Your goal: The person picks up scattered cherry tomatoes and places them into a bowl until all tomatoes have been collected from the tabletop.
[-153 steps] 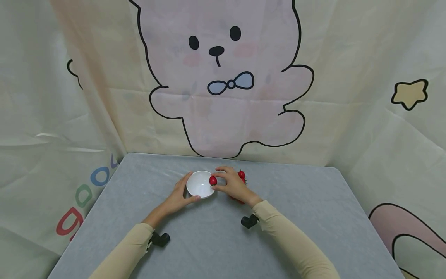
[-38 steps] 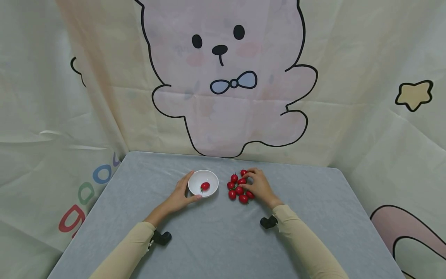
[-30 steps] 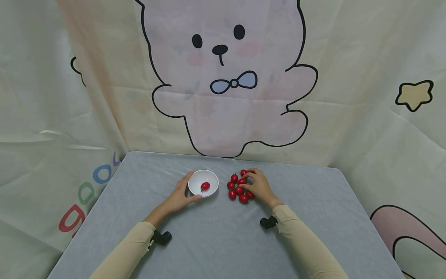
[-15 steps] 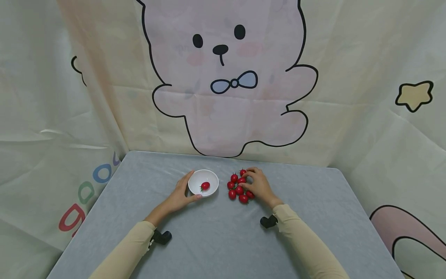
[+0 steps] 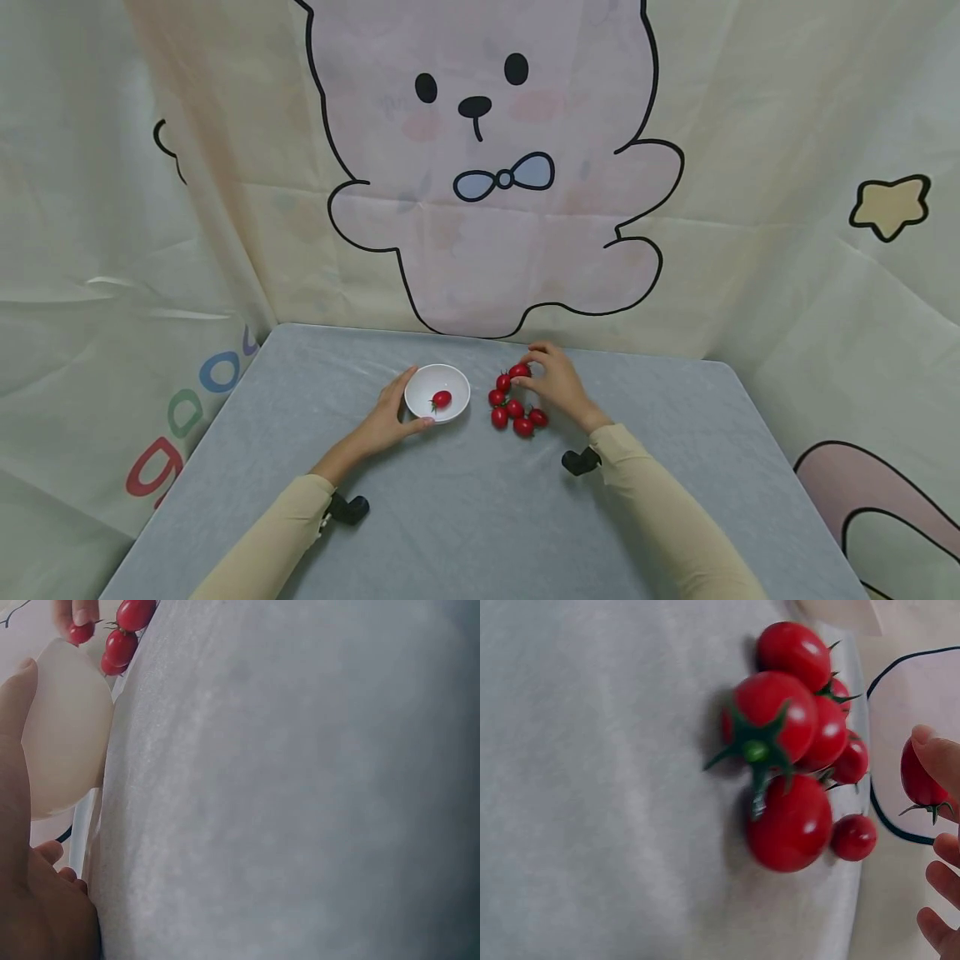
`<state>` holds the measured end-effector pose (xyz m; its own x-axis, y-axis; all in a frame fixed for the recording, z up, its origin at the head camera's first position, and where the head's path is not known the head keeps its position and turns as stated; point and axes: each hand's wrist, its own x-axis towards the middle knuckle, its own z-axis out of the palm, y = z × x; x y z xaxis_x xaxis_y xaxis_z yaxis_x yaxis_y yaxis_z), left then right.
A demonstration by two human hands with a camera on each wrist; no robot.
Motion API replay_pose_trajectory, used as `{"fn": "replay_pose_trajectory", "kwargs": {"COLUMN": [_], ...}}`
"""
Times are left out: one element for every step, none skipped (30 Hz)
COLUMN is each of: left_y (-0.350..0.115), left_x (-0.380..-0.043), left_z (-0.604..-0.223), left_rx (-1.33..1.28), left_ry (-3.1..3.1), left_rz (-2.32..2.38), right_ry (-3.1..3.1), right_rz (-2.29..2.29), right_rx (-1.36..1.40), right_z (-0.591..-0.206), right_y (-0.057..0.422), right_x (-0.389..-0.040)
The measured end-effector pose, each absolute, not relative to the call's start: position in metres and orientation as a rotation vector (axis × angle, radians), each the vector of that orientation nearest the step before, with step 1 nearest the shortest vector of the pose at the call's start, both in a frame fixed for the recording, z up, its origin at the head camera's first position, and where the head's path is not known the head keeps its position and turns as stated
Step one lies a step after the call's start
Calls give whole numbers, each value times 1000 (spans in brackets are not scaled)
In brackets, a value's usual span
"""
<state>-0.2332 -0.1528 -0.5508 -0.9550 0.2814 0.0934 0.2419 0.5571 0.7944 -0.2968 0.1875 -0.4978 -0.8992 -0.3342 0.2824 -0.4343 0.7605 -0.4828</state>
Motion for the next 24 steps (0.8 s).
{"fn": "replay_pose_trajectory", "kwargs": {"left_y": [-153, -153, -153, -153, -153, -153, -153, -153, -153, -153, -153, -153, -153, -153, -153, -153, -153, -153, -153, -153, -153, -153, -153, -153], "left_x": [-233, -233, -233, -233, -234, -234, -234, -234, -234, -234, -234, -233, -233, -233, -233, -233, -233, -233, -233, -233, -233, -233, -233, -233], "left_z": [-551, -551, -551, -551, -551, -552, -552, -552, -552, -552, -552, -552, -552, -552, -552, -551, -551, -551, -550, -550, -550, -550, -550, -550], "left_rx": [459, 461, 461, 459, 456, 455, 454, 457, 456, 456, 457, 459, 458, 460, 456, 460, 464, 468, 467, 472, 471, 468, 461, 455], "left_ry": [2735, 2739, 2739, 2739, 2737, 2737, 2738, 2738, 2735, 2734, 2732, 2733, 2731, 2730, 2728, 2729, 2730, 2732, 2732, 2733, 2731, 2728, 2724, 2722], "left_rz": [1381, 1377, 1375, 1371, 1370, 1368, 1367, 1368, 1373, 1375, 1379, 1379, 1380, 1380, 1381, 1378, 1379, 1376, 1378, 1380, 1385, 1389, 1393, 1392], "right_ry": [-2771, -2765, -2758, -2754, -2752, -2749, -2747, -2745, -2745, -2748, -2751, -2757, -2764, -2768, -2769, -2769, -2768, -2763, -2756, -2749, -2745, -2747, -2747, -2747], "right_rz": [830, 831, 828, 829, 828, 825, 822, 827, 833, 844, 853, 857, 864, 868, 871, 871, 870, 877, 879, 882, 884, 884, 884, 883], "right_rx": [622, 632, 645, 654, 662, 669, 676, 682, 684, 683, 682, 680, 673, 668, 670, 670, 673, 681, 691, 703, 712, 718, 729, 742], "right_z": [-495, -493, -492, -491, -490, -490, -490, -490, -490, -490, -490, -490, -489, -488, -487, -486, -484, -482, -480, -478, -477, -475, -474, -473], "right_y": [186, 185, 184, 183, 182, 181, 179, 177, 176, 174, 172, 170, 168, 166, 164, 162, 159, 157, 154, 151, 148, 146, 143, 140], "right_x": [-297, -297, -297, -297, -296, -296, -296, -296, -296, -296, -296, -296, -296, -295, -295, -294, -293, -292, -291, -290, -289, -288, -288, -287]}}
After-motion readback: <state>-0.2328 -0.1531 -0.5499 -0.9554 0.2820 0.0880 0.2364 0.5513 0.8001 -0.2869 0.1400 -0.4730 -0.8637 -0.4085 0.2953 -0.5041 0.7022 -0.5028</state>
